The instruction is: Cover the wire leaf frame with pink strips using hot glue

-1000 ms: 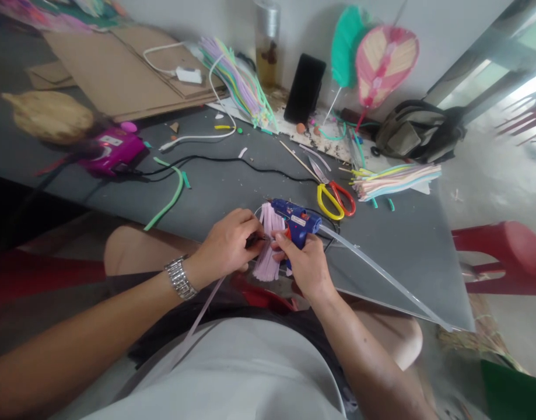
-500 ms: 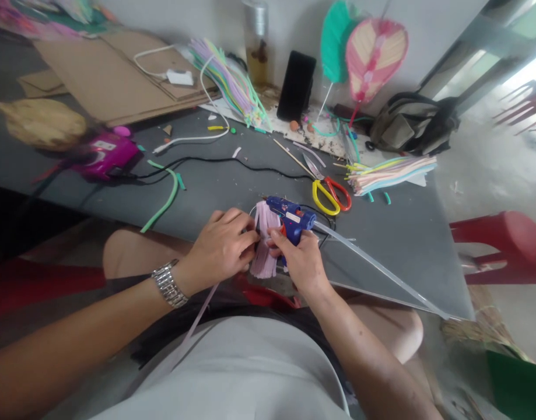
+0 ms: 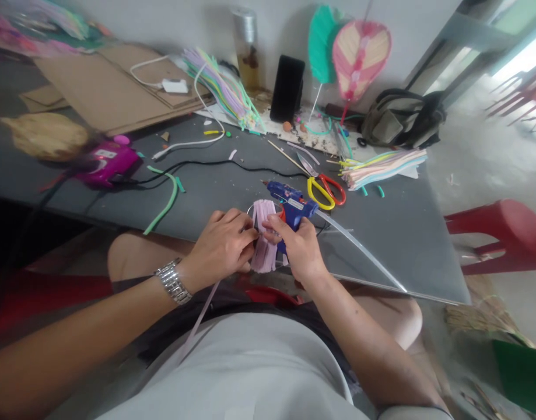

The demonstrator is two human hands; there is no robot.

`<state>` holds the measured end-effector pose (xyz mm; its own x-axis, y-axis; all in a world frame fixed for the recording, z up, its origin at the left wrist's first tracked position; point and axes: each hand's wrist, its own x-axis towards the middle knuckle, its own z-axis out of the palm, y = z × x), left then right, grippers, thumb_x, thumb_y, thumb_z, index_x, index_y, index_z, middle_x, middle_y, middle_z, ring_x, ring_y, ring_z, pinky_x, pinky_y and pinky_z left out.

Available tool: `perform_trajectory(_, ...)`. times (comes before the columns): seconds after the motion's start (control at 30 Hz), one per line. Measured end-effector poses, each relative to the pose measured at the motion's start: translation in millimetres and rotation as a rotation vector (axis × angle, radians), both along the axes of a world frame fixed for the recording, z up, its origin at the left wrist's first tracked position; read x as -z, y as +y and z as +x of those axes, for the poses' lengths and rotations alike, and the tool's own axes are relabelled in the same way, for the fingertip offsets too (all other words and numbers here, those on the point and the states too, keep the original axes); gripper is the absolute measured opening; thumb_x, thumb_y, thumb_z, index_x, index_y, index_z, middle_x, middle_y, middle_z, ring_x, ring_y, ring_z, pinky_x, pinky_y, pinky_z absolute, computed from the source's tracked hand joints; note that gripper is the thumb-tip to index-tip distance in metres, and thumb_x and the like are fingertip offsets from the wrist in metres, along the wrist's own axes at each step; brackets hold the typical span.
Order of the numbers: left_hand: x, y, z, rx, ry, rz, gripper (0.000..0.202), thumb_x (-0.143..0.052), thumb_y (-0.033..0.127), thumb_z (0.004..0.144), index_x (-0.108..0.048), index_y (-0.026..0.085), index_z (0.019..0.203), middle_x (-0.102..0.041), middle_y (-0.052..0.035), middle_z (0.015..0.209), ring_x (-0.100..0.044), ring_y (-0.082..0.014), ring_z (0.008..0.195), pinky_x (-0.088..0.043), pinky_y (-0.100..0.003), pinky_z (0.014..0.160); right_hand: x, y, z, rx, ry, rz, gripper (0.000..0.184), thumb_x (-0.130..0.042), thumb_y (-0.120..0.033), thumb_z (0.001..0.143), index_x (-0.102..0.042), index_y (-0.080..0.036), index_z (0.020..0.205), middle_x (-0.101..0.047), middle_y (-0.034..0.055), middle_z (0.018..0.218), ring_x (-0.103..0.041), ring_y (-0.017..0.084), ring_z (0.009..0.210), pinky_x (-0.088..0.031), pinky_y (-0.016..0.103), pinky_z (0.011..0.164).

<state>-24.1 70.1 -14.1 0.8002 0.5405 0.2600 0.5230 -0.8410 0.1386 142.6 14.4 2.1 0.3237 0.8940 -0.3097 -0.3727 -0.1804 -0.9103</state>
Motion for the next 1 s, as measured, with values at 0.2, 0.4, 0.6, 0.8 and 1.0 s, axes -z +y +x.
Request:
perform_trajectory(0.2, 0.3, 0, 0, 0.015, -0.002, 0.000, 0.013, -0.059, 0.021, 0.089, -0.071, 0.019, 0.085, -0.064, -0.0120, 0.093, -0.050, -0.0303, 0.094, -0.035, -0.045, 0.075, 2.8, 5, 5, -0.064, -0.170, 0.012, 0.043, -0.089, -0.051, 0.066, -0.073, -0.016, 0.086, -0.076, 0.0075, 0.083, -0.076, 0.027, 0.089, -0.063, 0.039, 0.081)
perform_trajectory(0.4, 0.9, 0, 1, 0.006, -0.019, -0.001, 0.012, -0.059, 0.020, 0.089, -0.070, 0.020, 0.085, -0.064, -0.0114, 0.092, -0.051, -0.0301, 0.095, -0.035, -0.045, 0.076, 5.3, 11, 4, -0.010, -0.089, 0.015, 0.044, -0.091, -0.050, 0.060, -0.069, -0.018, 0.082, -0.071, 0.0015, 0.080, -0.072, 0.021, 0.085, -0.064, 0.039, 0.082)
perform_trajectory(0.6, 6.5, 2, -2, -0.031, -0.049, -0.028, 0.011, -0.060, 0.020, 0.087, -0.071, 0.020, 0.086, -0.065, -0.0103, 0.093, -0.053, -0.0298, 0.096, -0.037, -0.045, 0.076, 7.1, 16, 3, -0.015, -0.076, -0.007, 0.044, -0.091, -0.048, 0.057, -0.067, -0.020, 0.079, -0.068, 0.0000, 0.076, -0.069, 0.020, 0.084, -0.063, 0.037, 0.081)
perform_trajectory(0.8, 12.6, 2, -9, -0.075, -0.192, -0.115, 0.018, -0.059, 0.019, 0.089, -0.075, 0.020, 0.094, -0.067, -0.0105, 0.110, -0.055, -0.0293, 0.103, -0.044, -0.045, 0.081, 17.1, 13, 2, -0.022, -0.121, 0.027, 0.040, -0.088, -0.049, 0.063, -0.067, -0.019, 0.079, -0.069, 0.0007, 0.076, -0.070, 0.020, 0.081, -0.062, 0.036, 0.079)
perform_trajectory(1.0, 12.7, -9, -24, -0.209, -0.485, -0.230, 0.024, -0.053, 0.018, 0.094, -0.071, 0.021, 0.110, -0.067, -0.0094, 0.113, -0.061, -0.0245, 0.108, -0.049, -0.044, 0.096, 22.5, 12, 4, -0.002, -0.069, 0.038, 0.046, -0.089, -0.054, 0.060, -0.068, -0.019, 0.082, -0.071, 0.0012, 0.079, -0.071, 0.020, 0.082, -0.062, 0.038, 0.085)
